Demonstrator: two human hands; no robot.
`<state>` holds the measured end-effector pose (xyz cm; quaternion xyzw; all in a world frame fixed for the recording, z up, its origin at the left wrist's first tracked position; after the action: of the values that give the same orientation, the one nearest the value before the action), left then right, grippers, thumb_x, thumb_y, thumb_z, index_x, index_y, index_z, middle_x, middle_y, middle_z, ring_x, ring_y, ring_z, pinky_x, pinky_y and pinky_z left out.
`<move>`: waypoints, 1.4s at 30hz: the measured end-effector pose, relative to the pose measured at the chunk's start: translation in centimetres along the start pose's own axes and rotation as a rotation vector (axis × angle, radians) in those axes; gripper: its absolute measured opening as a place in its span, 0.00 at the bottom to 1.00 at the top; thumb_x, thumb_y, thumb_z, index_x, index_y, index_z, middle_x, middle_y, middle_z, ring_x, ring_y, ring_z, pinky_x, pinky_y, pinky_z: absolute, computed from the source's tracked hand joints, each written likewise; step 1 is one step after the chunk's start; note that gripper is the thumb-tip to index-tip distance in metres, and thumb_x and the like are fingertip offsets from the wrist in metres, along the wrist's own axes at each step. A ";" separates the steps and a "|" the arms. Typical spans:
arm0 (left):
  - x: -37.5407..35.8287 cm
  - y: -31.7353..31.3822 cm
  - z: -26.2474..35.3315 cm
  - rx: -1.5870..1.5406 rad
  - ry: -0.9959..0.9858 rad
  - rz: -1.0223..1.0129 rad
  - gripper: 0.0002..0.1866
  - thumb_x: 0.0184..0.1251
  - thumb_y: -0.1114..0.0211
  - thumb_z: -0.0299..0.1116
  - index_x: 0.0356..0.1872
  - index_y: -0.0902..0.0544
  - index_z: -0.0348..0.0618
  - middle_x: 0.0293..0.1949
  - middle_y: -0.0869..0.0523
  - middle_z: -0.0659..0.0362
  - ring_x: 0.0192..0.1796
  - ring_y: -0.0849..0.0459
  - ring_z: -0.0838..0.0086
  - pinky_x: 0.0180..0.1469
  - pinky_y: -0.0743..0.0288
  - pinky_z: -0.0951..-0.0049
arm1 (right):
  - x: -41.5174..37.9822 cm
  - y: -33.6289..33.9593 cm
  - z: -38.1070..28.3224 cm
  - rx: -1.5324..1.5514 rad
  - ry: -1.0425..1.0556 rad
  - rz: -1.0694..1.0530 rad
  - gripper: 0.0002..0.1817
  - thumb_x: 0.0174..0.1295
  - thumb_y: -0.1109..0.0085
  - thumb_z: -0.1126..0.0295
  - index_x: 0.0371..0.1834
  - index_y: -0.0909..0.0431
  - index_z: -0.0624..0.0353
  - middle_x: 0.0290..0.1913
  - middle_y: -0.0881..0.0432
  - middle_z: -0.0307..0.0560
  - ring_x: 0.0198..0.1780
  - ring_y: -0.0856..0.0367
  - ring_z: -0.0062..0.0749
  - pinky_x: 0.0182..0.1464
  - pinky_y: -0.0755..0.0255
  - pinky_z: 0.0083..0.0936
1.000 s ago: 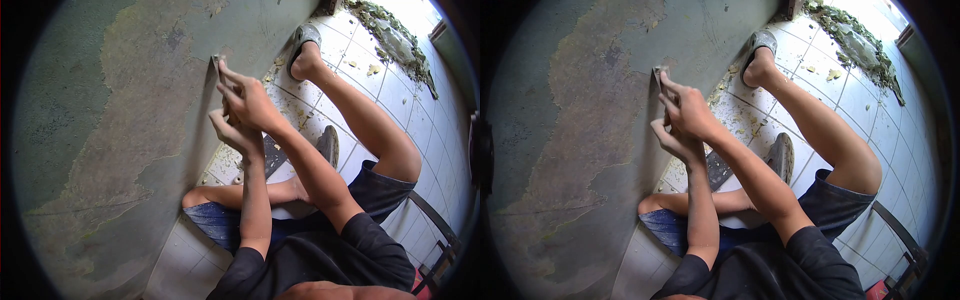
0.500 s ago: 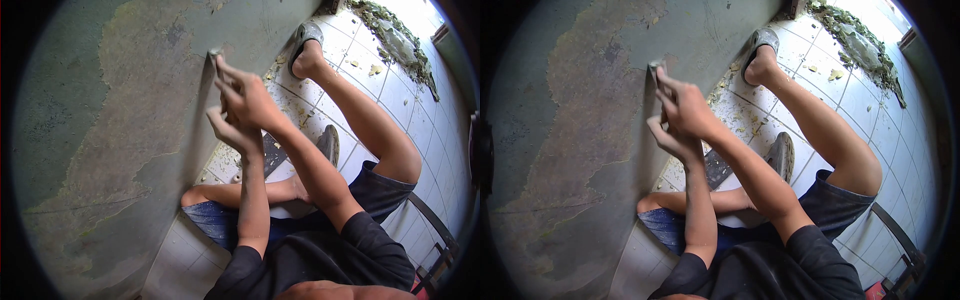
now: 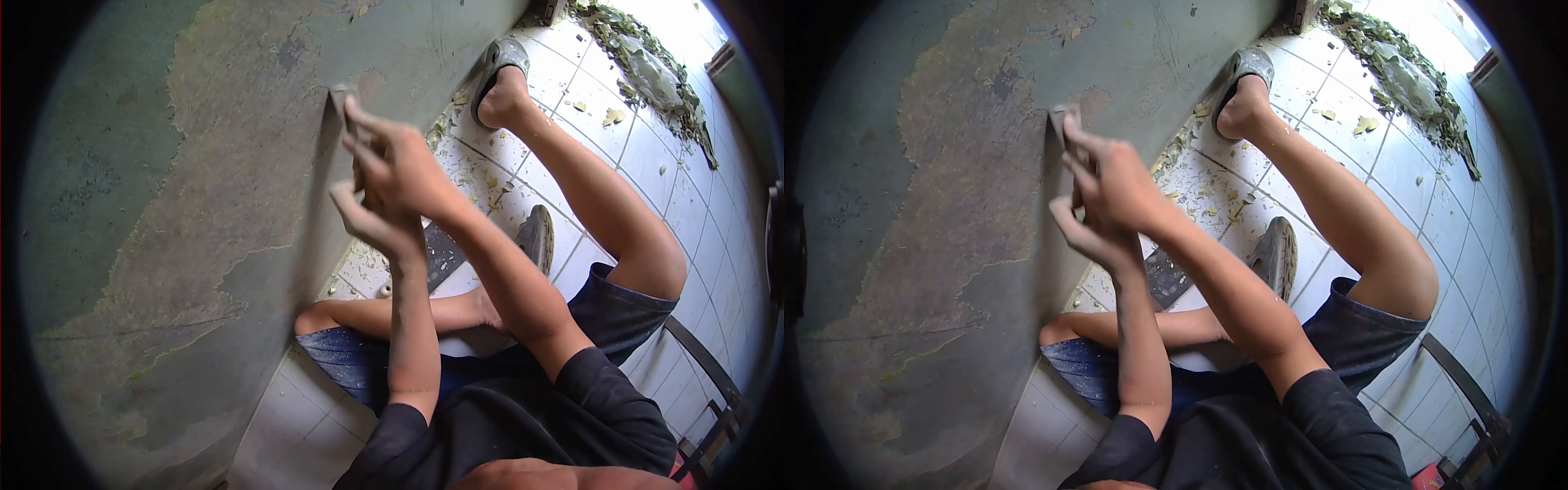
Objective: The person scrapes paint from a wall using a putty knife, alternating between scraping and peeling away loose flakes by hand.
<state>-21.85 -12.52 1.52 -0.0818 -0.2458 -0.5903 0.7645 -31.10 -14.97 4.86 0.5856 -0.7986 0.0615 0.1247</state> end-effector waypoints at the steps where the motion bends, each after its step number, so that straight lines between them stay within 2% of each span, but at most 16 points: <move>1: 0.9 -0.7 0.7 0.062 -0.038 0.027 0.23 0.60 0.19 0.33 0.42 0.27 0.33 0.38 0.19 0.50 0.43 0.16 0.67 0.42 0.24 0.67 | 1.0 0.6 -0.3 0.051 0.004 0.046 0.28 0.74 0.38 0.69 0.76 0.27 0.65 0.35 0.13 0.70 0.35 0.08 0.42 0.43 0.20 0.39; 5: 2.6 -2.5 2.2 0.053 -0.175 -0.021 0.20 0.61 0.22 0.32 0.41 0.27 0.34 0.37 0.20 0.48 0.42 0.16 0.61 0.43 0.24 0.60 | 2.7 2.5 -1.2 0.041 -0.052 0.080 0.28 0.73 0.36 0.68 0.74 0.26 0.65 0.36 0.13 0.71 0.39 0.09 0.31 0.43 0.19 0.34; 8: 0.6 -1.1 1.7 0.062 -0.072 0.007 0.21 0.63 0.22 0.32 0.43 0.28 0.33 0.39 0.19 0.49 0.43 0.16 0.64 0.43 0.23 0.64 | 0.9 1.5 -1.3 -0.031 -0.011 0.013 0.27 0.75 0.38 0.68 0.75 0.27 0.65 0.36 0.13 0.72 0.39 0.07 0.40 0.44 0.18 0.35; 9: -0.4 -0.5 1.5 -0.013 -0.066 0.035 0.22 0.65 0.21 0.32 0.45 0.29 0.33 0.43 0.18 0.48 0.45 0.15 0.68 0.43 0.23 0.68 | -0.1 1.1 -2.2 0.079 -0.160 -0.105 0.26 0.76 0.39 0.69 0.75 0.27 0.63 0.38 0.13 0.74 0.39 0.07 0.46 0.45 0.19 0.37; 11: -1.6 0.8 0.9 -0.138 0.065 0.126 0.23 0.65 0.21 0.31 0.46 0.29 0.33 0.47 0.17 0.47 0.47 0.15 0.70 0.43 0.23 0.71 | -1.2 -0.5 -1.4 -0.016 0.011 -0.113 0.31 0.77 0.38 0.68 0.81 0.32 0.57 0.29 0.14 0.48 0.32 0.19 0.21 0.38 0.21 0.27; 13: -1.5 1.3 0.7 -0.180 0.098 0.151 0.22 0.65 0.22 0.30 0.46 0.28 0.33 0.46 0.16 0.47 0.47 0.14 0.71 0.44 0.23 0.71 | -1.4 -0.9 -0.9 -0.084 0.044 -0.120 0.31 0.77 0.38 0.69 0.81 0.32 0.58 0.29 0.15 0.49 0.33 0.19 0.23 0.39 0.21 0.28; 15: 0.2 0.9 2.6 0.003 0.020 0.002 0.18 0.66 0.24 0.26 0.43 0.28 0.35 0.41 0.20 0.56 0.47 0.20 0.76 0.47 0.24 0.72 | -0.2 -0.3 -1.4 0.061 0.011 -0.023 0.27 0.74 0.39 0.69 0.75 0.26 0.64 0.39 0.14 0.75 0.41 0.07 0.45 0.50 0.20 0.38; 19: 2.4 -1.2 3.6 0.072 -0.138 -0.007 0.18 0.66 0.23 0.28 0.40 0.28 0.34 0.39 0.18 0.56 0.44 0.19 0.73 0.46 0.24 0.70 | 2.2 1.7 -2.3 0.024 -0.004 0.056 0.28 0.74 0.38 0.68 0.75 0.27 0.67 0.38 0.11 0.71 0.39 0.06 0.41 0.43 0.18 0.35; 23: 0.3 -0.2 3.8 0.004 -0.031 0.024 0.19 0.67 0.24 0.27 0.45 0.28 0.34 0.44 0.18 0.55 0.46 0.18 0.72 0.48 0.23 0.70 | 0.6 1.2 -3.2 0.029 -0.045 -0.090 0.27 0.76 0.40 0.69 0.76 0.28 0.65 0.35 0.13 0.72 0.36 0.07 0.45 0.41 0.18 0.37; 25: -1.4 1.1 2.9 -0.083 0.069 0.056 0.19 0.73 0.29 0.25 0.51 0.32 0.32 0.53 0.18 0.44 0.55 0.15 0.67 0.53 0.20 0.70 | -0.9 -0.4 -2.5 0.039 -0.003 -0.180 0.31 0.78 0.40 0.69 0.83 0.34 0.54 0.29 0.12 0.50 0.30 0.14 0.23 0.36 0.18 0.30; 29: -0.6 1.6 2.5 -0.287 0.122 0.079 0.17 0.73 0.30 0.26 0.48 0.31 0.31 0.50 0.18 0.45 0.51 0.13 0.67 0.49 0.18 0.68 | -0.8 -1.2 -2.3 0.009 0.110 -0.121 0.30 0.77 0.40 0.70 0.82 0.32 0.55 0.28 0.12 0.52 0.30 0.14 0.25 0.35 0.19 0.30; 31: 1.4 0.7 3.7 0.026 -0.056 0.013 0.19 0.67 0.25 0.28 0.45 0.29 0.32 0.45 0.18 0.47 0.46 0.14 0.67 0.44 0.21 0.68 | 0.9 0.1 -3.3 0.072 0.034 -0.036 0.27 0.74 0.39 0.71 0.75 0.28 0.67 0.34 0.13 0.71 0.36 0.07 0.49 0.43 0.18 0.37; 35: 3.3 -1.2 4.6 0.069 -0.242 0.012 0.19 0.64 0.24 0.29 0.42 0.28 0.33 0.38 0.19 0.49 0.42 0.16 0.66 0.40 0.25 0.66 | 3.0 1.9 -4.2 -0.021 0.066 0.041 0.27 0.74 0.38 0.70 0.74 0.27 0.68 0.32 0.12 0.65 0.33 0.08 0.42 0.40 0.18 0.35; 38: 1.3 0.1 4.3 -0.010 -0.094 0.018 0.20 0.66 0.24 0.29 0.46 0.30 0.33 0.42 0.17 0.48 0.45 0.14 0.66 0.44 0.22 0.67 | 1.5 0.9 -3.6 0.006 0.080 -0.055 0.28 0.75 0.39 0.68 0.75 0.29 0.68 0.38 0.13 0.74 0.42 0.07 0.54 0.46 0.18 0.38; 39: 0.3 0.7 4.6 -0.026 -0.067 0.049 0.22 0.67 0.24 0.29 0.48 0.31 0.34 0.45 0.16 0.47 0.50 0.13 0.66 0.48 0.20 0.68 | 0.3 0.8 -5.0 0.053 -0.072 -0.169 0.29 0.75 0.39 0.68 0.76 0.29 0.68 0.40 0.14 0.76 0.45 0.08 0.59 0.48 0.19 0.40; 42: -0.5 1.5 3.9 -0.194 0.085 0.142 0.21 0.67 0.25 0.28 0.47 0.31 0.32 0.45 0.15 0.46 0.51 0.13 0.65 0.49 0.19 0.66 | -0.7 -0.6 -3.8 -0.056 0.047 -0.155 0.28 0.74 0.38 0.68 0.74 0.28 0.68 0.39 0.13 0.74 0.43 0.08 0.57 0.48 0.20 0.38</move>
<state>-21.65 -10.02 4.92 -0.1474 -0.1487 -0.5586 0.8026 -29.84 -13.53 8.32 0.6403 -0.7492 0.0429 0.1640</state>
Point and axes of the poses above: each hand's wrist, its own x-axis towards the middle knuckle, its own y-axis out of the back of the hand, z = x × y, the point moved 3 cm from there along x, towards the middle knuckle
